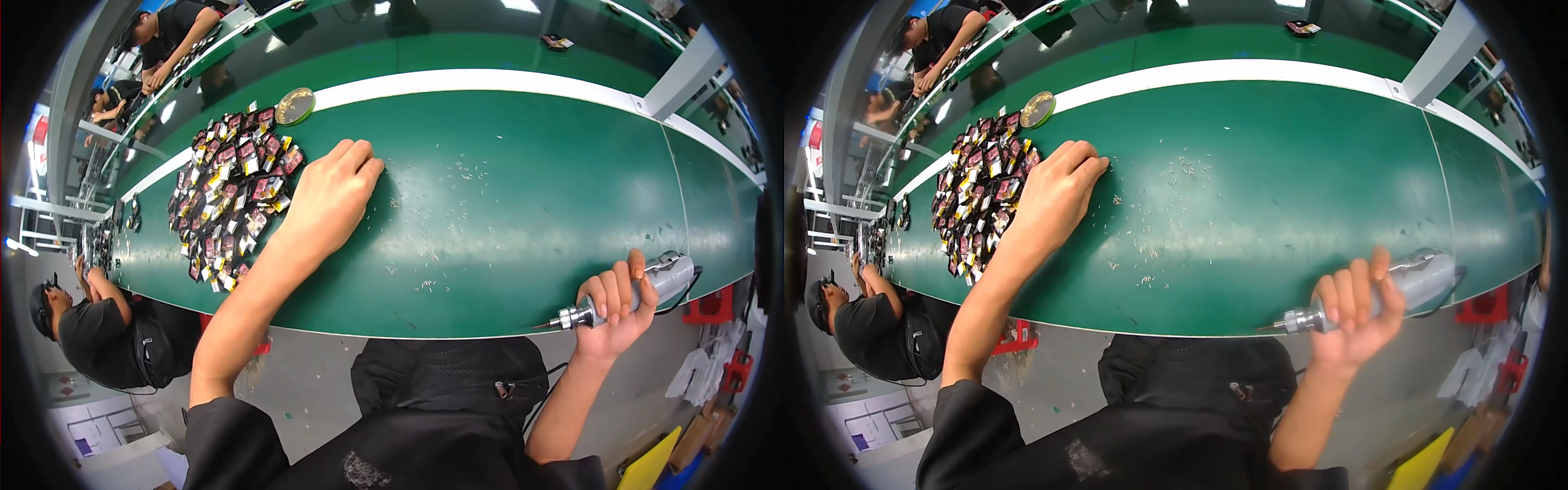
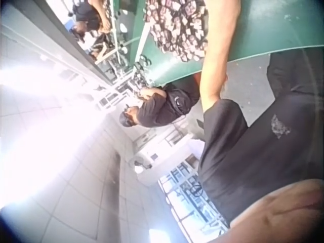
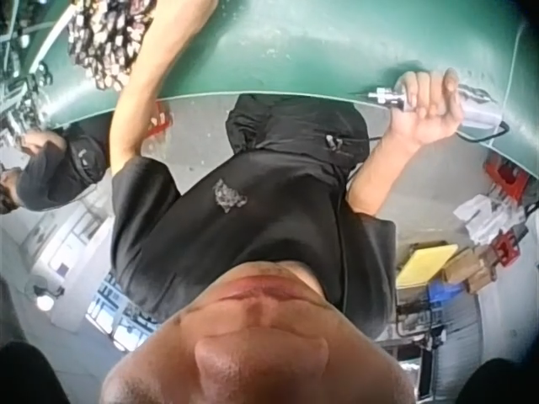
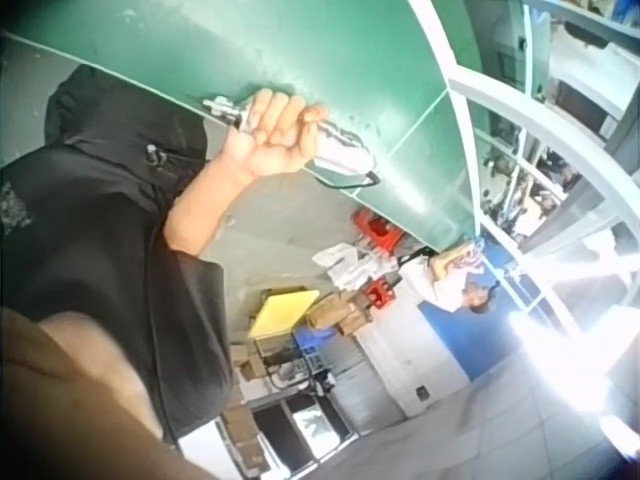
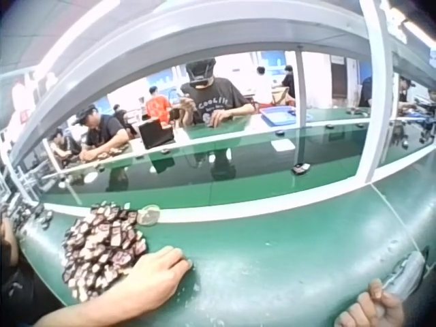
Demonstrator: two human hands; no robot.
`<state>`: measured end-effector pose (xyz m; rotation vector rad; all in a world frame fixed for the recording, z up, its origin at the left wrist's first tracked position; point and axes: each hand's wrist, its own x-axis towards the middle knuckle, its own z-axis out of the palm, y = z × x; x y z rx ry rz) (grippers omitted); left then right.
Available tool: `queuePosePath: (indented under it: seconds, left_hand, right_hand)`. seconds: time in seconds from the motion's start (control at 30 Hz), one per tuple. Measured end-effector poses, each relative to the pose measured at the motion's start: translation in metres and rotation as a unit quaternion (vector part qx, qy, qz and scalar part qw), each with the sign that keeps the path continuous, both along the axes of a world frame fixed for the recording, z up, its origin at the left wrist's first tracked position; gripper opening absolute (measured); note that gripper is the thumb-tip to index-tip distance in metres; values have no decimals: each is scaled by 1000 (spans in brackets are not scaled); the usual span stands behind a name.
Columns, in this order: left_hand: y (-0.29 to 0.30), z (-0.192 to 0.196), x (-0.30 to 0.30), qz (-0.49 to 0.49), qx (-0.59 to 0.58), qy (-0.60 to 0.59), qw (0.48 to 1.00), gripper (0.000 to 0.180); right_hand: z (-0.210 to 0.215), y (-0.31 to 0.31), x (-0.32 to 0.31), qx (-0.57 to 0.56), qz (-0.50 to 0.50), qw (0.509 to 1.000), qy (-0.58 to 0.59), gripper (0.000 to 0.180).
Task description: The recorder uses an electric screwdriver to assemble small electronic modules on a production line workbench.
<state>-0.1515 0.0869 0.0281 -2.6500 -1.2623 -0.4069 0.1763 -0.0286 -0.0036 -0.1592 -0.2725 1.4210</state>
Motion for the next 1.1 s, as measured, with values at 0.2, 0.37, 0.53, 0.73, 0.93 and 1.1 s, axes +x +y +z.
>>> queuePosePath:
  seconds: [0.2, 0.37, 0.53, 0.73, 0.93, 1.1]
  left_hand:
    - [0, -5, 0, -5, -10, -105, 994, 8]
    - [-58, 19, 23, 8, -153, -283, 947, 3]
    - [-110, -2, 60, -87, -183, -362, 910, 18]
    - [-143, -23, 85, -75, -379, -637, 667, 17]
    - [-153, -21, 88, -73, -490, -697, 518, 24]
    - [-155, -27, 87, -112, -509, -733, 437, 13]
  right_hand:
    - [1, -4, 2, 3, 0, 1000, -12, 8]
    - [0, -7, 1, -2, -4, 1000, -20, 10]
    - [-3, 0, -4, 0, -13, 999, -47, 10]
    - [30, -11, -29, 107, -5, 994, 33, 11]
    - [56, -17, -62, 48, -58, 997, -6, 9]
    - [50, -19, -68, 36, -55, 998, -24, 10]
